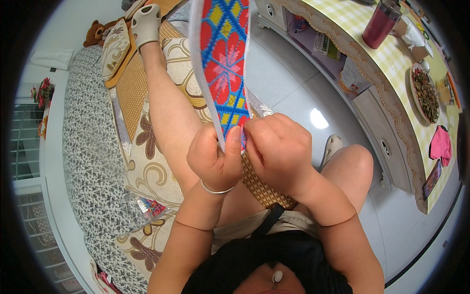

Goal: The person sews a colorful floral-patterned shoe insole by hand using a needle and thread, repeatedly pulling the thread through the material.

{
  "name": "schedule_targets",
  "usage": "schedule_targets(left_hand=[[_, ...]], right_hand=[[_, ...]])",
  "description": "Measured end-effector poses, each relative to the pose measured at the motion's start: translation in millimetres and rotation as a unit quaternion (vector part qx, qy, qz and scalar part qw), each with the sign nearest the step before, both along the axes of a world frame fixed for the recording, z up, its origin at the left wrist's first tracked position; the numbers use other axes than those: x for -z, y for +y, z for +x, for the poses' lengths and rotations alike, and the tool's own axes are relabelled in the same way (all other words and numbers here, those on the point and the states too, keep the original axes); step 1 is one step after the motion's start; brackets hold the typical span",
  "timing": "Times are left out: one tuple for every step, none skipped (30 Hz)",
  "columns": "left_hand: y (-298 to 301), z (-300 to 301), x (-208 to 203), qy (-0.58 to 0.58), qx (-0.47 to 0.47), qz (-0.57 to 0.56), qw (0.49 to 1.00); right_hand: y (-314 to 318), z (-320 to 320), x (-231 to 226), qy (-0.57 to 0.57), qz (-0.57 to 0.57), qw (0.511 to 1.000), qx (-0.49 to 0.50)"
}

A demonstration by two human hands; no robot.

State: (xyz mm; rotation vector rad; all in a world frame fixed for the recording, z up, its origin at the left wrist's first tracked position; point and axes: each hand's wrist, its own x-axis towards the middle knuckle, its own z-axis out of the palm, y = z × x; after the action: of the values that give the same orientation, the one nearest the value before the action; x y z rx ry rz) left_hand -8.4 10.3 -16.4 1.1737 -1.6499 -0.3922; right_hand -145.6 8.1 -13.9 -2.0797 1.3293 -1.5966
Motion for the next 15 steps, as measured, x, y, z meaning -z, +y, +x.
schedule_targets(left_hand=[[1,0,-3,-0.033,-0.001,-0.014,0.999],[2,-1,-7,-0.065,-0.001,-0.028,0.997],[2,-2,-9,-0.096,0.0,-0.043,0.994],[0,-2,-7,-0.078,-0.003,-0.046,0.996],[-3,-1,-2,-0.06,-0.006,-0.05,0.997],[-5,-1,0,-0.042,-0.009,-0.054,0.998],[-5,-2,0,0.007,-0.011,-0.036,0.999],[-5,-3,0,0.056,-0.011,-0.017,0.998],[-5,-4,1,0.104,-0.013,0.002,0.994],[-4,-4,1,0.114,-0.003,0.009,0.993],[-4,-4,1,0.124,0.007,0.017,0.992],[-3,-4,1,0.133,0.017,0.025,0.991],[-3,-4,2,0.122,0.017,0.018,0.992],[-2,-4,4,0.111,0.017,0.01,0.994],[-2,-4,5,0.101,0.017,0.003,0.995]], right_hand=[[1,0,-2,0.001,0.008,1.0,-0.007],[1,0,-3,0.002,0.013,1.0,-0.007],[2,-1,-3,0.004,0.016,1.0,-0.005],[2,-1,-3,0.006,0.02,1.0,-0.003],[1,-1,-2,-0.008,0.014,1.0,0.003],[-1,-1,1,-0.023,0.007,1.0,0.008],[-2,-1,3,-0.037,0.0,0.999,0.013],[-3,-2,2,-0.032,-0.009,0.999,0.021],[-3,-3,2,-0.027,-0.017,0.999,0.028],[-3,-3,2,-0.022,-0.025,0.999,0.036],[-3,-1,3,-0.022,-0.024,0.999,0.035],[-2,3,6,-0.023,-0.022,0.999,0.032],[-2,5,7,-0.024,-0.021,0.999,0.03],[-2,6,7,-0.026,-0.018,0.999,0.027],[-3,6,7,-0.028,-0.014,0.999,0.024]])
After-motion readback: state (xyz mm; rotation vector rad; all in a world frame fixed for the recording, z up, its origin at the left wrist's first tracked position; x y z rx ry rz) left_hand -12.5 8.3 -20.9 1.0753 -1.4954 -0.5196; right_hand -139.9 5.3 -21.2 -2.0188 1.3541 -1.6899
